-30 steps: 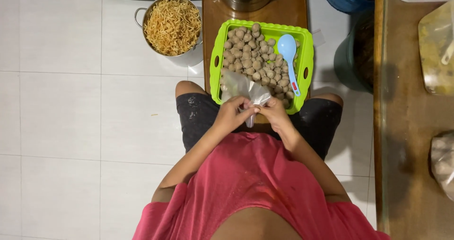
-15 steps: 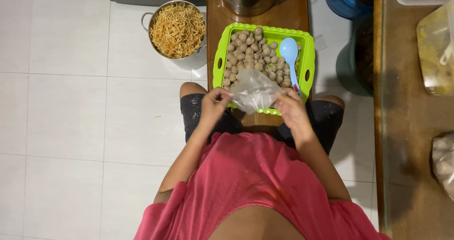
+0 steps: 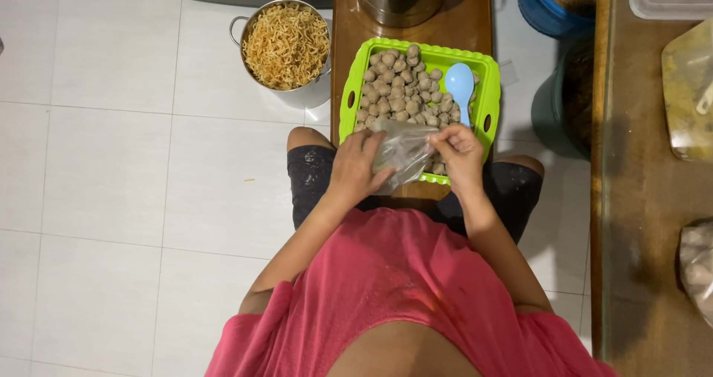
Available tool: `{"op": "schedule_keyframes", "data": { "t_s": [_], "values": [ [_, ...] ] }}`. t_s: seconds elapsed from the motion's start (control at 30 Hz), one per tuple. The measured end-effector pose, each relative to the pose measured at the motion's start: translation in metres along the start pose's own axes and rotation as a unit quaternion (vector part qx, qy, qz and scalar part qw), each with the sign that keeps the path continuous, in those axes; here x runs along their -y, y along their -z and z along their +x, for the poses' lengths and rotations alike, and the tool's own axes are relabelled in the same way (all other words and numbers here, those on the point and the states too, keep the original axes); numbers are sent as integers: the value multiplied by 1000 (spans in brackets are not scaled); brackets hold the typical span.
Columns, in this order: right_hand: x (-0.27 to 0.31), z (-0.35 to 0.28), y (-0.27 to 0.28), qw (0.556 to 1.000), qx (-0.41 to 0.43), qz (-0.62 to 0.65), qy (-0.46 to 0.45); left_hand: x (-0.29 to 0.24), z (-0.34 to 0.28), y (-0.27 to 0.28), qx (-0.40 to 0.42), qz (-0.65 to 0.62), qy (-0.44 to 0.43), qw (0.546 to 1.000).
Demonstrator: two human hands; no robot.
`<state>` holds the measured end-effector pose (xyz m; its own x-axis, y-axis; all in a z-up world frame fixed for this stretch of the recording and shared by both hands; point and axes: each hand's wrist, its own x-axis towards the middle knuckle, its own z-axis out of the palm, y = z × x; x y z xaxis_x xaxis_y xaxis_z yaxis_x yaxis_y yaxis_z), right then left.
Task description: The person uses a blue scoop to transfer food balls from a green tray into a plastic bag held in their hand.
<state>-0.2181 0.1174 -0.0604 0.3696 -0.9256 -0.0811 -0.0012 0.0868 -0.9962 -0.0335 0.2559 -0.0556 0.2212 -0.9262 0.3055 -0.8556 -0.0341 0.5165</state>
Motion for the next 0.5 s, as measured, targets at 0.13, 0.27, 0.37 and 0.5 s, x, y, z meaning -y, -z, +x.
{"op": "schedule_keyframes", "data": {
  "t_s": [0.13,0.27,0.37,0.5],
  "values": [
    [-7,1,6,963,77,-192,171,17,-1,-33,-54,6,13,998],
    [-5,-8,2,887,62,-377,261,-1,11,-8,1,-250,145,957],
    [27,-24,-17,848,55,-467,244,-7,15,4,52,-436,283,853],
    [47,-32,-21,817,151,-535,156,-6,26,21,10,-665,380,643]
  ]
}}
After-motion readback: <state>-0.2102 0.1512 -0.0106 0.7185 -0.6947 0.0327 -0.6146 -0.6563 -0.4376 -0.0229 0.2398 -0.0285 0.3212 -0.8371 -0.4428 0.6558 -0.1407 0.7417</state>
